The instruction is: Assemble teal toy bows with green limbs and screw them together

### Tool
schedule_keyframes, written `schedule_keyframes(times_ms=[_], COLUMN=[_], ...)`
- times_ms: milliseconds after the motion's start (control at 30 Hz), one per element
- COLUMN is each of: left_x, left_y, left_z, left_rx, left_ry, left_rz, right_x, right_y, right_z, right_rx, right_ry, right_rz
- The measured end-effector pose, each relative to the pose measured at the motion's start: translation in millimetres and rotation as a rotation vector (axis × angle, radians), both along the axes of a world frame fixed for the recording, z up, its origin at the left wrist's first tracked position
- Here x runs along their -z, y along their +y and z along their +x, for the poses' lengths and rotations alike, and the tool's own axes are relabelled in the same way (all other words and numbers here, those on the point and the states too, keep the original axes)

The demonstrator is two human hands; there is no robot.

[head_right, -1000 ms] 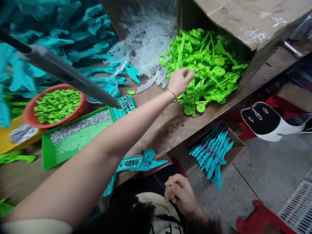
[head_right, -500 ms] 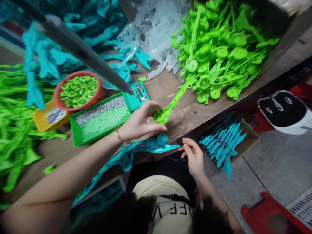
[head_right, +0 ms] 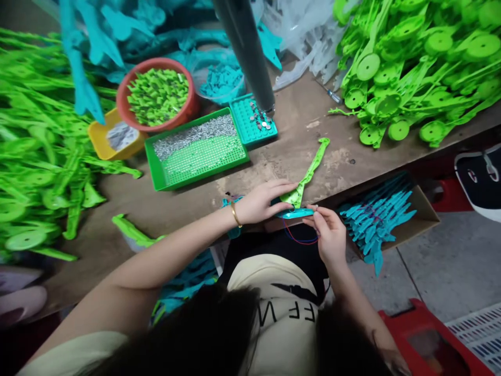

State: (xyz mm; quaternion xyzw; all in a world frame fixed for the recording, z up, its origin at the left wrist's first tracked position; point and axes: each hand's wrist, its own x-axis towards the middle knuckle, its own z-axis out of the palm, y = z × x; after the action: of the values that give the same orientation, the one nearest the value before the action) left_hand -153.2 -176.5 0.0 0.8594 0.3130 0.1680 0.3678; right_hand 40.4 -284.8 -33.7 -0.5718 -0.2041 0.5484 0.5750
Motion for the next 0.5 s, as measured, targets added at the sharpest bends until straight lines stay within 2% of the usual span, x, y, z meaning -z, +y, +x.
schedule_keyframes(times_ms=[100, 333, 433, 500], left_x=[1.6, 3.0, 1.6, -2.1], left_y=[2, -1, 3, 6], left_z=[2, 3, 0, -1], left_rx=[-0.045, -0.02, 0.011, 0.022], left_ry=[-0.005, 0.028, 0.063, 0.101], left_rz=[-0.01, -0.066, -0.095, -0.111], right_x=[-2, 0, 3, 1], right_y=[0, -1, -1, 0], right_z=[-1, -2, 8, 19], right_rx=[0.008, -0.019, -0.104, -0.154], right_ry=[-0.015, -0.037, -0.134, -0.293], right_rz=[-0.013, -0.025, 0.033, 0.077])
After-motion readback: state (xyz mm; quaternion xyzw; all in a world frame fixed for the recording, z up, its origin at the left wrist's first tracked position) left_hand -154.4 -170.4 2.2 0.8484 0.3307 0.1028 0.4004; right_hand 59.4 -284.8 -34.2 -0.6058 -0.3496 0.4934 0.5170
